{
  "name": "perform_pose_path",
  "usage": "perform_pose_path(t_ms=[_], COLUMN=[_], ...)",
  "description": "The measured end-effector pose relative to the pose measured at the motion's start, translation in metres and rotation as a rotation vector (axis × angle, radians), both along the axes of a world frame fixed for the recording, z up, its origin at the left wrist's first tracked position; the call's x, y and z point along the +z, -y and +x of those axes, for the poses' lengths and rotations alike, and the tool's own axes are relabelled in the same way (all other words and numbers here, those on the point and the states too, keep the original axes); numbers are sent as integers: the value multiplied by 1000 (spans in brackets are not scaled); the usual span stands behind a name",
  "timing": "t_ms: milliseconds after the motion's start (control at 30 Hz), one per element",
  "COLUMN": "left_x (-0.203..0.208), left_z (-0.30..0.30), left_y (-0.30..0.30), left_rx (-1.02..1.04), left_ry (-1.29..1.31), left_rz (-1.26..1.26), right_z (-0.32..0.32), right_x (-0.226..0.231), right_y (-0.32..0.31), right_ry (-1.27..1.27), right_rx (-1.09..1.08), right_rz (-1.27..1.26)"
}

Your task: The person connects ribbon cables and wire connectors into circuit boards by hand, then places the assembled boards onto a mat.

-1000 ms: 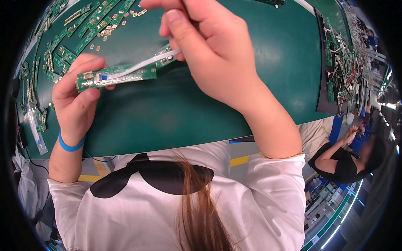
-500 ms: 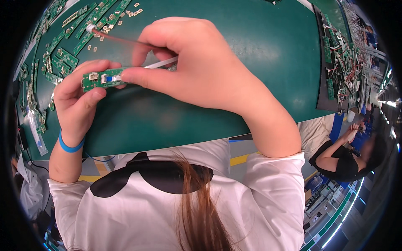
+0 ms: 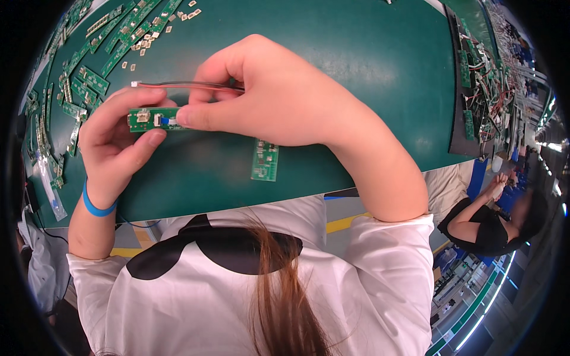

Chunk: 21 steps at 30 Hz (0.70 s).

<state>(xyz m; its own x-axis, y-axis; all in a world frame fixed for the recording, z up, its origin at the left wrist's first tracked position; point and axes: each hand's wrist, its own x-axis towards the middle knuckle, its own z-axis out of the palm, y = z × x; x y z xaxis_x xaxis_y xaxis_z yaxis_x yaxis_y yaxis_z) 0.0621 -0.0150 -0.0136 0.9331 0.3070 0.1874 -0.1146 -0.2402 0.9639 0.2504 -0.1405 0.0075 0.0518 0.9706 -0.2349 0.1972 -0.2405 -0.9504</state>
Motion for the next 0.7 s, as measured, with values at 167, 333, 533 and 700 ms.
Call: perform_pose_path(t_ms=[167, 333, 533, 700], left_x=[6, -1, 0, 1], left_z=[2, 6, -2, -3], left_y=[-7, -8, -9, -10], left_rx=[-51, -162, -325, -360], left_ry=[131, 195, 33, -69], left_rz=[468, 552, 642, 584], right_z=[3, 1, -7, -12], right_x=[-3, -4, -9, -1], right_y=[2, 2, 1, -1], right_ry=[-126, -96, -88, -114], right_rx=[48, 98, 145, 113], right_rz=[-100, -134, -237, -338])
